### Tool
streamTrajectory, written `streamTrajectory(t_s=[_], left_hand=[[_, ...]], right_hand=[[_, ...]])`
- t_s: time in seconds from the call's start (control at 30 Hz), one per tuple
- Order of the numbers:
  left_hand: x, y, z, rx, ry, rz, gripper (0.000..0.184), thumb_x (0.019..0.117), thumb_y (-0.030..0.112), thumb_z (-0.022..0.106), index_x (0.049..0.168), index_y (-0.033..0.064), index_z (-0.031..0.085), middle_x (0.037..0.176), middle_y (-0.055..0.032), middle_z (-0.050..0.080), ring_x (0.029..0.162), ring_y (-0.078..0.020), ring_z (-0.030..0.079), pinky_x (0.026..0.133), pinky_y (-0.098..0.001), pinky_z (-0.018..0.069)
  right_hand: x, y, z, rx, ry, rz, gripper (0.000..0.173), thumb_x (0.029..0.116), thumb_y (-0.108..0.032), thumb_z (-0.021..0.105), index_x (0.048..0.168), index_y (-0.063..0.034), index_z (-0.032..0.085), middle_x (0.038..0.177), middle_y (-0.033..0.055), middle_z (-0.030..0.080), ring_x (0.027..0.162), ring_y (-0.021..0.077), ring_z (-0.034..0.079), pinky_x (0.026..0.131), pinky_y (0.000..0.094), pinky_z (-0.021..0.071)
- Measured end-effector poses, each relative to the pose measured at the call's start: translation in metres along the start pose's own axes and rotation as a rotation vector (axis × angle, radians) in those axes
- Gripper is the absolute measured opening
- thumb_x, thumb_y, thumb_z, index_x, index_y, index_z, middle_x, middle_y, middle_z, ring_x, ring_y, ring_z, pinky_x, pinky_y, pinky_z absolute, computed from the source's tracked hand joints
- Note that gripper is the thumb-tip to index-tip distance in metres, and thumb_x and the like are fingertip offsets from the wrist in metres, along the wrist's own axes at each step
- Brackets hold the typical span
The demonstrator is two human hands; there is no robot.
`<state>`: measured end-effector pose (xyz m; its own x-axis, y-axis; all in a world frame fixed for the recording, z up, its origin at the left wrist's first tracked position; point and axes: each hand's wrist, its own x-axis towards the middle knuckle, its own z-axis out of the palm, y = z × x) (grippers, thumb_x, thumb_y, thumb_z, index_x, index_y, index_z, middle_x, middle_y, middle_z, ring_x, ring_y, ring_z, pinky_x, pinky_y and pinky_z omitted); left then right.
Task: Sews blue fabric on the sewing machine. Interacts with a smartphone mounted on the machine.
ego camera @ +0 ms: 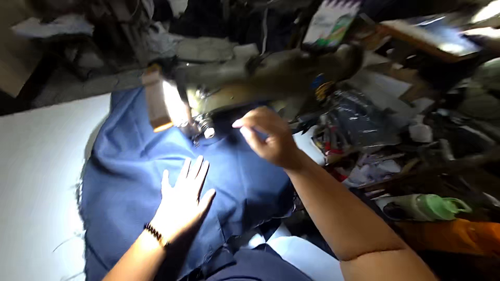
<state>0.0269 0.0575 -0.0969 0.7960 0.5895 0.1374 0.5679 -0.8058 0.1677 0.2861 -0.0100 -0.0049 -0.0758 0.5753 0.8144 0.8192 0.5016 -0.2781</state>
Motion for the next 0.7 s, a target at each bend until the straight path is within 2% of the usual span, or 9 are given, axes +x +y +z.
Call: streamTrajectory(t_s=[0.07,0.13,0.2,0.27,0.4,0.47,0.53,0.63,0.7], left_hand=[[-0.008,0.004,0.007,-0.025,0.053,-0.002,0.075,0.1015,0.061,0.025,0.159,0.0166,0.043,0.164,-0.0033,0.04,0.154,-0.0323,0.032,0.111,-0.082,0.0159],[-0.007,0.004,0.008,-0.017,0.07,-0.001,0.074,0.101,0.06,0.025,0.157,0.017,0.045,0.163,-0.0043,0.042,0.152,-0.034,0.035,0.11,-0.0809,0.0204],[-0.006,0.003,0.011,0.001,0.084,0.004,0.073,0.1007,0.061,0.025,0.156,0.0182,0.047,0.162,-0.0046,0.044,0.151,-0.0349,0.038,0.11,-0.0805,0.0224],[-0.006,0.002,0.012,0.029,0.105,0.019,0.073,0.101,0.062,0.024,0.155,0.019,0.048,0.162,-0.0048,0.044,0.15,-0.0341,0.039,0.111,-0.0777,0.0248],[-0.007,0.001,0.014,0.055,0.132,0.032,0.072,0.1013,0.061,0.023,0.154,0.0208,0.05,0.161,-0.0028,0.045,0.15,-0.031,0.039,0.113,-0.0699,0.0286],[-0.006,0.0,0.015,0.065,0.126,0.035,0.072,0.1016,0.062,0.022,0.154,0.0207,0.05,0.162,-0.0028,0.044,0.15,-0.031,0.039,0.112,-0.0688,0.0309],[-0.006,0.0,0.015,0.069,0.114,0.033,0.072,0.1015,0.061,0.023,0.154,0.0204,0.05,0.162,-0.0033,0.044,0.15,-0.0315,0.039,0.111,-0.0694,0.0318],[-0.008,-0.001,0.016,0.067,0.115,0.035,0.071,0.1021,0.061,0.023,0.155,0.0203,0.049,0.162,-0.0037,0.044,0.151,-0.0314,0.039,0.112,-0.0704,0.0311],[-0.007,-0.001,0.017,0.066,0.12,0.04,0.072,0.1026,0.061,0.022,0.155,0.02,0.05,0.162,-0.0043,0.043,0.151,-0.0315,0.039,0.113,-0.0691,0.0302]], right_hand=[[0.018,0.013,-0.05,-0.082,0.263,0.111,0.024,0.0974,-0.008,0.056,0.112,0.0093,0.066,0.108,0.0187,0.07,0.102,0.0184,0.067,0.09,0.0334,0.0554],[0.036,0.041,-0.092,-0.137,0.507,0.266,0.046,0.0972,-0.012,0.057,0.135,0.0129,0.047,0.133,0.0239,0.057,0.117,0.0204,0.059,0.094,0.0313,0.0515],[0.052,0.078,-0.118,-0.051,0.654,0.375,0.071,0.093,-0.012,0.058,0.154,0.0065,0.027,0.153,0.025,0.04,0.134,0.0247,0.048,0.101,0.0326,0.0483],[0.061,0.104,-0.128,0.105,0.601,0.431,0.083,0.0923,-0.013,0.059,0.161,0.0002,0.015,0.16,0.0219,0.032,0.138,0.0213,0.046,0.106,0.0328,0.0467],[0.073,0.114,-0.117,0.359,0.487,0.545,0.073,0.0932,-0.007,0.056,0.158,-0.0045,0.023,0.145,0.015,0.051,0.124,0.0169,0.06,0.101,0.0363,0.054],[0.074,0.115,-0.112,0.407,0.509,0.534,0.056,0.104,-0.016,0.048,0.155,-0.0032,0.028,0.143,0.0137,0.052,0.125,0.0161,0.059,0.104,0.0363,0.0524],[0.074,0.116,-0.11,0.414,0.5,0.536,0.056,0.1092,-0.03,0.044,0.156,-0.0047,0.027,0.148,0.013,0.048,0.131,0.0153,0.055,0.109,0.0366,0.0492],[0.072,0.115,-0.11,0.448,0.478,0.564,0.06,0.0972,-0.016,0.05,0.153,-0.0069,0.029,0.141,0.011,0.053,0.125,0.015,0.058,0.102,0.0368,0.0531],[0.073,0.115,-0.111,0.44,0.461,0.608,0.061,0.0959,-0.014,0.05,0.153,-0.0073,0.031,0.144,0.0108,0.052,0.128,0.0149,0.056,0.104,0.0375,0.0511]])
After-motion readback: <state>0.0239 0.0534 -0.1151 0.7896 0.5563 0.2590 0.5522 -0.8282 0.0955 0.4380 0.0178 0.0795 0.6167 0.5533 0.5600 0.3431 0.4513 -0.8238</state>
